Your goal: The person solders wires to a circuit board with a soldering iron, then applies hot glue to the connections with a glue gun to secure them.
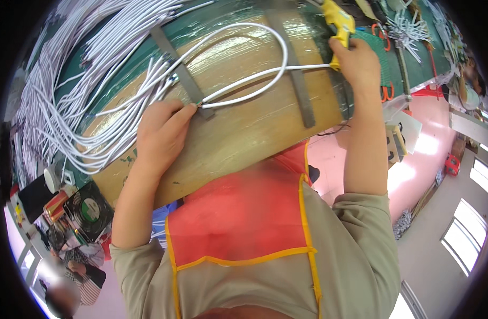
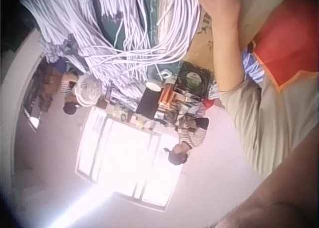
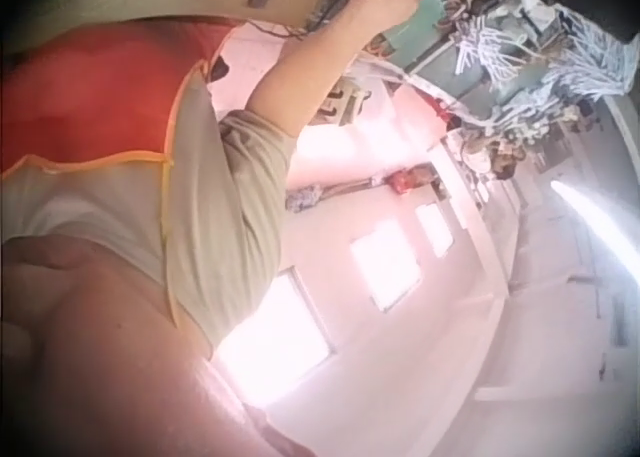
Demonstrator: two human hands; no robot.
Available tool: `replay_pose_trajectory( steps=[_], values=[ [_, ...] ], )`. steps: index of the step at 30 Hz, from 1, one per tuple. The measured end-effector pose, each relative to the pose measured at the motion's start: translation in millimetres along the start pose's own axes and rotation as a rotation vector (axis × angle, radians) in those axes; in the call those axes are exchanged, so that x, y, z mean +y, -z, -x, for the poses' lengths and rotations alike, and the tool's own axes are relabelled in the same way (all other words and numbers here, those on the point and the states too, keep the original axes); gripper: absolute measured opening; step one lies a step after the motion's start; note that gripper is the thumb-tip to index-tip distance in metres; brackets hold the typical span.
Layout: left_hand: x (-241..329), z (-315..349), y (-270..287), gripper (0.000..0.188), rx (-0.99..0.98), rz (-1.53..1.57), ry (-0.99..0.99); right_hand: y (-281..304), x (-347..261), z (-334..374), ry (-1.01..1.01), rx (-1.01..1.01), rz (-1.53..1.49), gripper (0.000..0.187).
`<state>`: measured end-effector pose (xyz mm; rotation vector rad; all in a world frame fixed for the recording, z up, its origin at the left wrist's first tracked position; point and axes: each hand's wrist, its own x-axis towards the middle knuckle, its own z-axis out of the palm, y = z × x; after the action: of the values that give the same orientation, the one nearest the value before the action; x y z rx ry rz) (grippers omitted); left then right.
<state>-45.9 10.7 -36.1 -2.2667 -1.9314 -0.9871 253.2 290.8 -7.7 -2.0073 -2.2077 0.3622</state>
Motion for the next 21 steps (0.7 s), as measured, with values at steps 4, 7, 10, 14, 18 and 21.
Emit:
replay_pose_trajectory(
  steps=[4,7,10,14,18,21],
  values=[
    [-1.6,-6.2,-2.9,0.028,-0.02,0.082,0.005,14.3,16.7,22.6,-0.037,0.295,-0.44,0.069],
    [-2.9,-0.5,-1.7,0.03,-0.003,0.049,-0.007,13.6,27.6,36.1,0.202,0.372,-0.93,0.057],
    [-4.6,2.5,-1.5,0.031,-0.001,0.005,-0.031,30.6,6.8,80.3,0.235,0.171,-1.234,0.055],
    [-1.7,1.1,1.5,0.031,0.008,-0.067,-0.059,32.5,12.3,120.8,0.209,-0.444,-1.643,0.071],
    [-1.4,-0.5,0.0,0.031,-0.001,-0.099,-0.071,2.1,-0.5,174.3,0.296,-0.568,-1.55,0.064],
    [-6.0,-1.3,-5.3,0.026,0.061,-0.146,-0.148,-14.2,5.5,210.9,0.29,-0.646,-1.391,0.054]
  ],
)
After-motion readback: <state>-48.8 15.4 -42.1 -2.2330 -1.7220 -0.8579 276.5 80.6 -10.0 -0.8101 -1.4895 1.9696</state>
